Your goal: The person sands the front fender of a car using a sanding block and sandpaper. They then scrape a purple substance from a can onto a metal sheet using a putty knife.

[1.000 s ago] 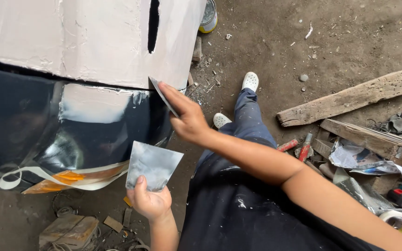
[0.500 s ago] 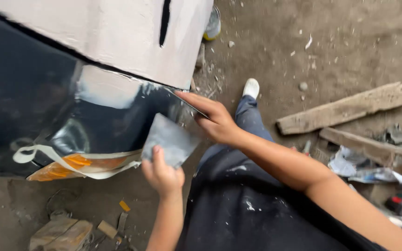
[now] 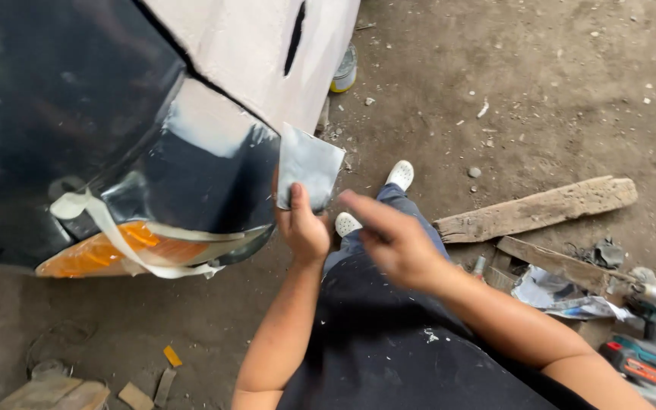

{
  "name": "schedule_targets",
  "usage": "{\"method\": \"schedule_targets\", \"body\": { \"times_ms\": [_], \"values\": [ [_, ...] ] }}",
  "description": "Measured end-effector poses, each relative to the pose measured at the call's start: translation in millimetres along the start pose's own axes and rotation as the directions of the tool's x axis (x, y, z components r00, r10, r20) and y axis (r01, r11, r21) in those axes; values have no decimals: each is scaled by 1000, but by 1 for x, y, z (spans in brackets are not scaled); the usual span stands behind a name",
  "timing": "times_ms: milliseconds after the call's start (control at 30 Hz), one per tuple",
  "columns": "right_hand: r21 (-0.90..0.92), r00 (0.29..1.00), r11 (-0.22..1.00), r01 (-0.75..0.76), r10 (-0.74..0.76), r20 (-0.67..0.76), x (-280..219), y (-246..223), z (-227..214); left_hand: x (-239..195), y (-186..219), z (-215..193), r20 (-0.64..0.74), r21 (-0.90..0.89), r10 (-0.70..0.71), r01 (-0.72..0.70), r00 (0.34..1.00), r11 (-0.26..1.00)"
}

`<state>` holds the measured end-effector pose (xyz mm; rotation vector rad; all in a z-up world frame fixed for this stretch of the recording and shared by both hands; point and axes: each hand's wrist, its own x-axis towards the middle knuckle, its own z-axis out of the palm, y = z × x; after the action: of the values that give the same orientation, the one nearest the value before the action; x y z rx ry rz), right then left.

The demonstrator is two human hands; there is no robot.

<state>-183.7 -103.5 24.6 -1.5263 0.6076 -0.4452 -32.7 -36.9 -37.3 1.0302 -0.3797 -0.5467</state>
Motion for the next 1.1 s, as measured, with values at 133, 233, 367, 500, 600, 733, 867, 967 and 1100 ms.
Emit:
{"method": "schedule_targets", "body": {
  "times_ms": [133, 233, 367, 500, 600, 733, 867, 967, 1100],
  "values": [
    [-212, 988, 965, 151, -155, 1, -8, 0, 23, -6, 17, 21, 178, -38, 10, -3, 984, 999],
    [-421, 946, 858, 296, -323, 8, -6, 20, 16, -16, 22, 19, 234, -167, -54, 95, 971, 981],
    [-607, 836, 617, 502, -527, 156, 0, 40, -12, -29, 11, 11, 228, -266, -256, 313, 939, 912],
    [-672, 722, 365, 644, -580, 377, 6, 49, -57, -45, 7, 20, 249, -270, -420, 479, 873, 836],
    [-629, 617, 240, 740, -614, 492, 15, 52, -92, -56, 5, 37, 243, -192, -524, 570, 816, 799],
    [-743, 816, 432, 512, -514, 264, 48, 63, -144, -117, -53, 13, 253, -10, -613, 636, 748, 772],
    [-567, 873, 729, 384, -486, -33, 20, 35, -143, -101, -54, 46, 55, -30, -563, 565, 824, 824],
    [-305, 933, 886, 348, -359, 22, -35, 19, -107, -91, -56, 73, -21, 94, -330, 330, 944, 939],
    [201, 986, 979, -38, 3, 167, -61, 24, -89, -94, -50, 94, 104, 262, -92, 62, 990, 963]
  ]
}}
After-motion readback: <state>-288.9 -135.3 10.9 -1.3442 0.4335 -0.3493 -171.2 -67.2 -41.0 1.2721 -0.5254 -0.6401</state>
